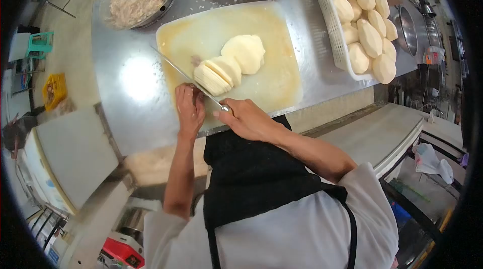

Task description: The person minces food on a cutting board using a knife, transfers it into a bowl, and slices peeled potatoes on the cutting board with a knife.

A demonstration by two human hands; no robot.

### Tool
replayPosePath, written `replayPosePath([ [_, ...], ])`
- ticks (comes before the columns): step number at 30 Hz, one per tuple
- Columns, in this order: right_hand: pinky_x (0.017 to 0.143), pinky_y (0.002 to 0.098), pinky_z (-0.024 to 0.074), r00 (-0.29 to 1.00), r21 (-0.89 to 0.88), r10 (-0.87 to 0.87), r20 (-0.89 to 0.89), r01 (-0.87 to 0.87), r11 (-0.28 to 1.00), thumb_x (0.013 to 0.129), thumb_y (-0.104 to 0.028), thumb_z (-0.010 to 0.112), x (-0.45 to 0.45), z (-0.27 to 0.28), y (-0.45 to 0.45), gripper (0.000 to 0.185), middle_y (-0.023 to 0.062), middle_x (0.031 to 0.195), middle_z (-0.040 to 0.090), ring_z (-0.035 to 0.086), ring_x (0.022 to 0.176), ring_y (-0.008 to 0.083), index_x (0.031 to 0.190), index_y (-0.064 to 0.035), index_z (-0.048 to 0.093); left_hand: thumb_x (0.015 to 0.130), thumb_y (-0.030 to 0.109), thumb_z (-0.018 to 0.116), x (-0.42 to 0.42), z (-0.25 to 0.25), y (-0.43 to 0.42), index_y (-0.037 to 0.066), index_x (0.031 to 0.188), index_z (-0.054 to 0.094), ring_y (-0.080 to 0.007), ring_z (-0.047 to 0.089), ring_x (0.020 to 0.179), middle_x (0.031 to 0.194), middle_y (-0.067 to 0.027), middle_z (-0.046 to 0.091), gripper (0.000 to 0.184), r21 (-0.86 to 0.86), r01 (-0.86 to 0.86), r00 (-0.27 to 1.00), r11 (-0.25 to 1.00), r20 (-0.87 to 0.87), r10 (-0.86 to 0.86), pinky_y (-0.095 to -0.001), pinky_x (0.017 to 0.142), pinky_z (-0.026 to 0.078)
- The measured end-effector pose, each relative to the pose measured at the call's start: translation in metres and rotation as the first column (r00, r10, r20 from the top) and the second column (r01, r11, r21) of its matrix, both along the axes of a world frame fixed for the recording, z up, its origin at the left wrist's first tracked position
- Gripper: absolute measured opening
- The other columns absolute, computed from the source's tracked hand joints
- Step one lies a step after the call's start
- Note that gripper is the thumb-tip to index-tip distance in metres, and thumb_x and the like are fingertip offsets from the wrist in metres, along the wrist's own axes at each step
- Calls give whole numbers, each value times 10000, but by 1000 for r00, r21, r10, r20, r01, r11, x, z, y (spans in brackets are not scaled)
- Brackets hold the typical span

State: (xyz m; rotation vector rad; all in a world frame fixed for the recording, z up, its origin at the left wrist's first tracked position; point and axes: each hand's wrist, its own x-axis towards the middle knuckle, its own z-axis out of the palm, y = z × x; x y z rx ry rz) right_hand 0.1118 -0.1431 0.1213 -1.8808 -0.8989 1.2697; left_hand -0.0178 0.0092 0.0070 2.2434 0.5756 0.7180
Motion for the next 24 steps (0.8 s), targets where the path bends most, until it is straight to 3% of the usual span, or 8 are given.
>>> replayPosePath([
  [3, 728, 492, 513, 999, 20, -30, -40, 31, 999, 1042, -346, 589, -4, 9, -10, 500, 318, 787, 661, 683, 767, 462, 1163, 137, 637, 746, -129, 582, -3, -1, -3, -49, 976, 565, -436, 531, 933, 979, -219, 561, 244, -9, -18, 1000, 1000, 1, 18, -497, 831, 455],
  [6, 772, 539, 520, 999, 70, -39, 37, 36, 997, 1024, -337, 590, -9, -27, 0, 458, 346, 838, 677, 672, 830, 531, 1067, 114, 652, 742, -137, 580, -4, 5, -3, -46, 975, 568, -434, 534, 935, 984, -219, 565, 251, -8, 3, 1000, 1000, -24, -3, -493, 831, 457],
  [9, 762, 533, 520, 996, 94, -84, 28, 81, 992, 1021, -336, 598, -10, -32, 10, 460, 343, 827, 676, 677, 823, 523, 1067, 118, 653, 730, -144, 576, -4, 9, 0, -46, 971, 567, -433, 536, 935, 977, -221, 565, 261, 1, 26, 1000, 1000, 0, -26, -491, 825, 457],
  [12, 760, 471, 530, 999, 32, -25, -30, 26, 999, 1035, -372, 586, -4, -5, -2, 557, 305, 792, 671, 697, 776, 430, 1240, 145, 623, 721, -150, 573, -5, 2, 2, -45, 967, 568, -430, 540, 935, 966, -220, 566, 268, 11, 38, 999, 999, 16, -38, -489, 819, 458],
  [18, 769, 466, 533, 999, -46, -29, -26, 28, 999, 1035, -367, 584, -9, -1, -9, 544, 297, 795, 682, 700, 777, 425, 1232, 139, 630, 718, -151, 578, -5, 2, 1, -38, 965, 572, -428, 542, 932, 961, -214, 567, 272, 14, 23, 1000, 1000, 17, -23, -484, 820, 459],
  [21, 775, 481, 528, 1000, -5, -6, -30, 6, 1000, 1040, -369, 577, -8, -17, -8, 527, 302, 784, 673, 697, 776, 428, 1225, 121, 637, 728, -147, 584, -5, 4, 1, -34, 961, 575, -426, 544, 932, 963, -210, 571, 259, 20, 28, 1000, 999, 12, -28, -481, 822, 461],
  [24, 684, 450, 532, 997, 173, -27, 66, 15, 985, 1045, -385, 574, -9, -47, 8, 521, 243, 742, 673, 687, 678, 343, 1231, 97, 640, 750, -142, 593, -6, 4, 0, -26, 951, 579, -417, 548, 937, 957, -207, 573, 232, 42, 41, 999, 998, 3, -41, -478, 821, 464],
])
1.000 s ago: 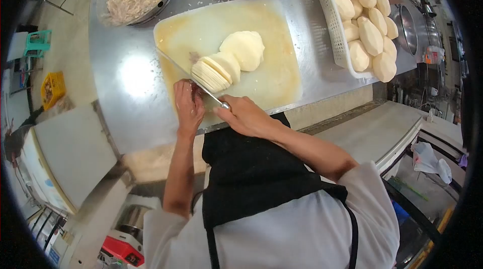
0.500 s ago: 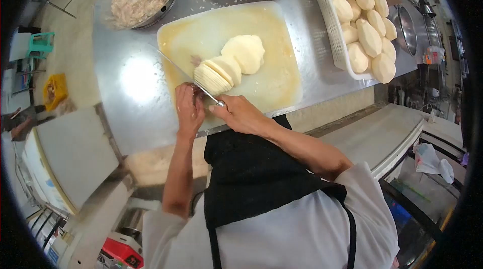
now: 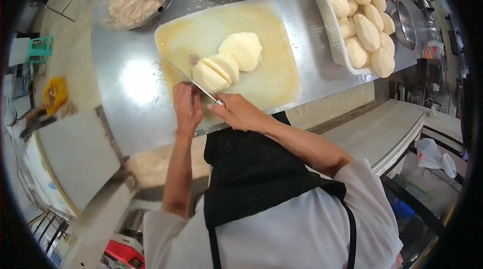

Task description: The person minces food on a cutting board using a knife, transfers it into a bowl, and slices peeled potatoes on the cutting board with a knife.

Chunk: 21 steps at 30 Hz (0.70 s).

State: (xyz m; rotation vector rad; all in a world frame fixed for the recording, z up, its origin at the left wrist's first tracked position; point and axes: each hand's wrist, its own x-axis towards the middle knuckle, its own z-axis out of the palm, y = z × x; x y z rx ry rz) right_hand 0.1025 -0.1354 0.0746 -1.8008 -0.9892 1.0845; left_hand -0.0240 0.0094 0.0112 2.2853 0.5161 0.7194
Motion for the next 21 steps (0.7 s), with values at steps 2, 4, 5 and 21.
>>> replayPosePath([
  [2, 605, 405, 518, 985, -179, -29, -173, -3, 984, 1045, -374, 583, 6, 19, 0, 501, 173, 704, 654, 652, 604, 263, 1252, 79, 642, 766, -138, 599, 2, 2, 0, -19, 936, 579, -410, 550, 935, 945, -207, 569, 208, -27, -11, 1000, 1000, -22, 10, -476, 817, 466],
  [4, 598, 392, 514, 967, -203, -90, -239, 41, 978, 1034, -362, 603, 11, 36, -9, 486, 169, 697, 644, 641, 600, 242, 1250, 72, 646, 777, -90, 642, -3, -8, 1, -12, 1034, 602, -421, 553, 1010, 1037, -216, 593, 272, -75, -15, 999, 997, -49, 12, -493, 881, 461],
  [5, 630, 401, 518, 968, -140, -114, -225, 84, 987, 1023, -354, 618, 11, 40, -23, 481, 199, 709, 644, 649, 633, 262, 1237, 75, 649, 782, -66, 664, -4, -15, 2, -9, 1082, 614, -426, 554, 1047, 1083, -220, 605, 310, -102, -22, 998, 995, -65, 15, -501, 912, 459],
  [21, 454, 301, 427, 784, -258, -618, -49, 588, 766, 1051, -366, 588, 97, 18, -153, 555, 42, 589, 559, 535, 470, 113, 1330, 114, 584, 719, 488, 896, 86, 1, -61, 0, 1557, 413, -437, 467, 1332, 1479, -248, 491, 1083, 303, -150, 966, 941, -157, 204, -553, 1115, 363],
])
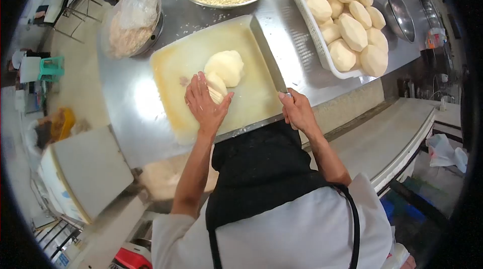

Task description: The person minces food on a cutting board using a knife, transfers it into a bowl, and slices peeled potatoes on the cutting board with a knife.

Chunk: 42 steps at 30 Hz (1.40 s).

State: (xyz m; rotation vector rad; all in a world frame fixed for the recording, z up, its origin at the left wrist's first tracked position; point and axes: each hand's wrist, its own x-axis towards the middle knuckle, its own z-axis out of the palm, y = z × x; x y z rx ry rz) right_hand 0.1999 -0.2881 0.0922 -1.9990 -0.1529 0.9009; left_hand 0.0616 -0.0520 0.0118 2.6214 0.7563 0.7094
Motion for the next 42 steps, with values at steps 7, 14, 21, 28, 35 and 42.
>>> replayPosePath([
  [7, 445, 298, 434, 986, 92, 129, -108, -119, 989, 1054, -367, 582, 22, 8, -4, 518, 47, 601, 564, 548, 468, 122, 1293, 92, 579, 759, 565, 840, 49, -2, 0, 31, 1544, 448, -422, 478, 1296, 1462, -226, 509, 1027, 70, 10, 1000, 998, -20, -9, -562, 1088, 365],
  [14, 439, 337, 467, 975, 167, 138, -173, -109, 980, 1051, -390, 592, 38, -3, -7, 453, 51, 645, 564, 574, 496, 155, 1224, 28, 616, 873, 388, 798, 67, 6, 7, -20, 1581, 349, -453, 382, 1437, 1558, -253, 439, 933, -8, 112, 994, 994, -1, -112, -547, 1200, 288],
  [21, 533, 415, 515, 979, 215, 165, -120, -136, 967, 1024, -370, 609, 39, -6, -13, 501, 164, 724, 658, 640, 541, 249, 1222, 90, 628, 896, 175, 727, 214, 95, -48, -15, 1358, 585, -418, 518, 1302, 1359, -239, 592, 520, -6, 397, 865, 918, 337, -372, -527, 1144, 361],
  [28, 562, 434, 505, 968, 282, 249, -25, -232, 931, 1066, -350, 557, 48, -18, -23, 478, 193, 725, 651, 653, 577, 281, 1254, 88, 591, 831, 252, 803, 378, 115, -184, 36, 1219, 686, -417, 553, 1284, 1314, -218, 636, 459, 29, 808, 553, 588, 307, -774, -489, 1095, 454],
  [35, 761, 481, 588, 885, 253, 426, -187, -375, 892, 1071, -280, 525, 72, 11, -37, 372, 268, 918, 717, 736, 801, 365, 1284, 18, 593, 764, 77, 702, 472, 97, -276, 120, 1527, 456, -465, 466, 1347, 1552, -195, 443, 803, 258, 638, 726, 725, 112, -679, -616, 1078, 454],
  [42, 1163, 494, 391, 876, 509, 469, 113, -457, 729, 1061, -252, 583, 76, -5, -65, 435, 229, 1459, 538, 477, 1402, 336, 1426, -19, 539, 784, 95, 737, 531, 88, -292, 160, 1421, 583, -443, 516, 1305, 1414, -114, 565, 659, 241, 775, 617, 584, -88, -782, -515, 992, 553],
])
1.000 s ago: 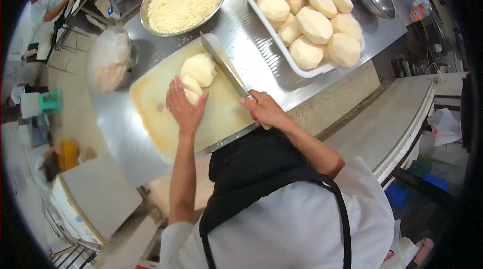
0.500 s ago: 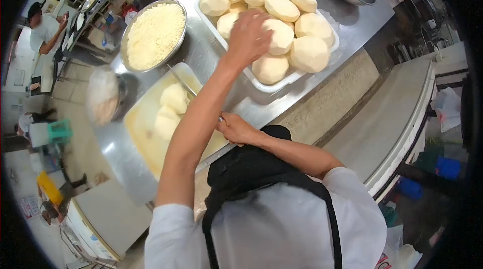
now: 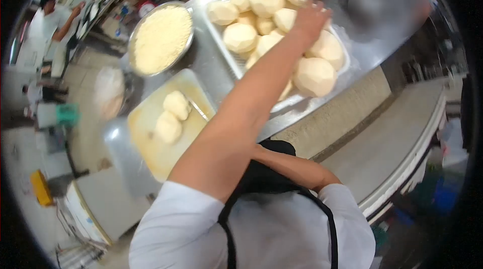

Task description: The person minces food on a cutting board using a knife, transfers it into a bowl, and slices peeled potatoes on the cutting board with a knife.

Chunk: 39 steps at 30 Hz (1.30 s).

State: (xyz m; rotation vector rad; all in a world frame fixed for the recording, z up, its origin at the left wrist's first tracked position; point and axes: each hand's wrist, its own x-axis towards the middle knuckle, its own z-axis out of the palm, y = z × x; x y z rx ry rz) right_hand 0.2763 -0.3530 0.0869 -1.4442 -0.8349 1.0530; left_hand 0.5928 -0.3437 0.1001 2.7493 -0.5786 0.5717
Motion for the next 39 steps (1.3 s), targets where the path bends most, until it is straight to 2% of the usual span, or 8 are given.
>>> replayPosePath([
  [10, 1071, 401, 458, 963, 43, -87, -257, 101, 994, 954, -350, 790, -25, -99, 17, 585, 120, 1379, 579, 543, 1289, 210, 1390, -31, 564, 716, 275, 894, -68, 55, 40, 57, 1330, 550, -402, 593, 1197, 1271, -185, 609, 737, -872, -113, 994, 476, -95, 62, -484, 1014, 498],
  [12, 912, 370, 521, 952, 133, -183, 244, 154, 979, 986, -345, 739, -16, -87, 26, 503, 122, 1209, 637, 623, 1087, 194, 1337, -19, 582, 674, 290, 923, -113, 57, 79, 46, 1298, 553, -351, 626, 1145, 1210, -170, 632, 766, -886, -56, 988, 461, 18, 156, -454, 1012, 505],
  [15, 610, 386, 549, 976, -437, -80, -204, -17, 899, 1037, -367, 617, 8, -37, 39, 470, 116, 774, 641, 672, 669, 226, 1267, 41, 582, 651, 284, 940, -206, 61, 156, 40, 1256, 544, -255, 636, 1107, 1152, -128, 644, 762, -900, -109, 961, 423, 13, 275, -400, 1016, 503],
  [18, 409, 323, 416, 939, -375, -244, -244, 141, 916, 1058, -367, 578, -2, -32, 40, 443, 45, 583, 542, 505, 415, 142, 1200, 53, 588, 650, 246, 937, -307, 35, 234, 33, 1231, 552, -238, 609, 1089, 1154, -107, 600, 729, -809, -353, 816, 470, -20, 578, -379, 995, 501],
  [25, 434, 288, 426, 903, -291, -418, -103, 374, 880, 1070, -282, 561, -60, -15, 42, 359, 30, 615, 541, 514, 465, 120, 1229, 40, 585, 723, 45, 779, -545, -38, 325, -30, 1279, 523, -413, 503, 1257, 1294, -221, 547, 617, -197, -861, 475, 468, 14, 880, -489, 1077, 416],
  [31, 441, 279, 430, 948, -247, -303, -94, 273, 930, 1066, -291, 581, -108, 6, 90, 359, 28, 623, 545, 518, 474, 111, 1236, 24, 594, 832, -17, 650, -606, -47, 335, 13, 1161, 627, -431, 545, 1209, 1297, -209, 602, 331, -359, -725, 638, 588, -28, 770, -529, 1037, 449],
  [36, 445, 288, 436, 987, -327, -128, -101, 89, 941, 1058, -318, 598, -139, -4, 129, 377, 51, 637, 570, 544, 485, 117, 1230, 16, 618, 967, 9, 639, -617, -74, 401, 49, 1135, 695, -134, 644, 975, 1167, -73, 691, 182, -690, -712, 506, 134, -371, 779, -281, 759, 544],
  [39, 452, 296, 449, 996, -363, -51, -73, 21, 931, 1056, -336, 598, -148, 0, 137, 396, 62, 646, 581, 559, 491, 120, 1220, 23, 631, 958, 3, 653, -614, -57, 402, 44, 1166, 698, -141, 640, 972, 1218, -69, 674, 216, -721, -649, 668, 244, -386, 636, -278, 734, 557],
])
